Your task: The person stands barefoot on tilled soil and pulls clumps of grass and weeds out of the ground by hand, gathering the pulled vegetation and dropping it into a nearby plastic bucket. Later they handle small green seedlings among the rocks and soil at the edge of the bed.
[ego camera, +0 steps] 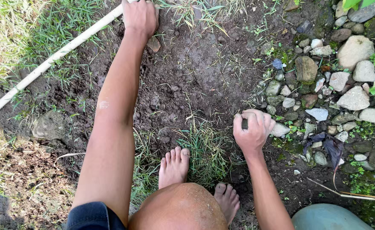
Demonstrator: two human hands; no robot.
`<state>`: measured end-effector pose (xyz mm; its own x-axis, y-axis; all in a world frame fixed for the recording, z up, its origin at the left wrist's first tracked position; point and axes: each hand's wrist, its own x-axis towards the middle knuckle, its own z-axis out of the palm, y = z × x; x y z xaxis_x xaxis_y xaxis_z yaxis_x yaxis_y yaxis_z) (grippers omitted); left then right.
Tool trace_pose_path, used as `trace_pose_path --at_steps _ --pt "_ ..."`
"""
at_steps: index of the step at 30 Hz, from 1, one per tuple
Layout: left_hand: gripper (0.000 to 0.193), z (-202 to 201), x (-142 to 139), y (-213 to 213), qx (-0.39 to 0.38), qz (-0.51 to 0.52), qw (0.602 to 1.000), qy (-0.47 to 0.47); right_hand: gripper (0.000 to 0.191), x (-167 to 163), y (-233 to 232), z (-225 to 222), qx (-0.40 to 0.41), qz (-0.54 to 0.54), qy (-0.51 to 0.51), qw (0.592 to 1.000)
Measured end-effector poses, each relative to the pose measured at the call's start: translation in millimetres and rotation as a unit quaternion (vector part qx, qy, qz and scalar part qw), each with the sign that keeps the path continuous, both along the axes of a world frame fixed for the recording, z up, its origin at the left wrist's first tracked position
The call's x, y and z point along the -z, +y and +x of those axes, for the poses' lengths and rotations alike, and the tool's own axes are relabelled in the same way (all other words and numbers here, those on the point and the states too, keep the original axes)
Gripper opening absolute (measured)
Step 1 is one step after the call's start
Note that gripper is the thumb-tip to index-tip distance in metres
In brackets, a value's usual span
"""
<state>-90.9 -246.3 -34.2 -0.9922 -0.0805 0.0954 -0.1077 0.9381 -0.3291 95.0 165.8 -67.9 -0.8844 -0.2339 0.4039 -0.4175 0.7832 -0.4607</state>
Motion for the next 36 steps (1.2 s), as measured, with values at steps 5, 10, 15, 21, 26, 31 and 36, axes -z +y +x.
trace_pose_path --at_steps 5,10,15,21,26,31,36 --pt "0.052 -2.0 5.3 1.8 -0.077 0.113 0.99 -0.015 0.017 -2.3 -0.1 -0.2 -0.003 -0.002 -0.005 1.0" --pt "0.047 4.0 8.7 -2.5 -0.051 0.177 0.983 0.026 0.017 -3.0 -0.4 -0.7 -0.003 -0.013 -0.011 1.0" --pt "0.046 14.2 4.0 -5.3 -0.096 0.32 0.943 0.013 0.017 -4.0 -0.8 -0.7 -0.002 -0.011 -0.006 1.0" --pt "0.027 77.9 -36.6 72.6 0.116 0.327 0.938 -0.011 0.016 -6.4 -3.1 -0.5 -0.004 -0.011 -0.001 1.0" --pt "0.053 150.5 -73.6 146.2 0.229 0.365 0.796 -0.425 0.015 -6.5 -2.9 0.9 -0.004 -0.003 -0.006 1.0" --pt "0.059 94.2 -47.1 86.5 0.031 0.363 0.924 -0.113 0.015 -5.5 -2.3 0.9 -0.01 -0.021 -0.01 1.0" --pt "0.027 44.2 5.3 -3.1 -0.061 0.391 0.896 0.2 0.015 -4.9 -3.4 0.5 -0.006 -0.02 -0.002 1.0"
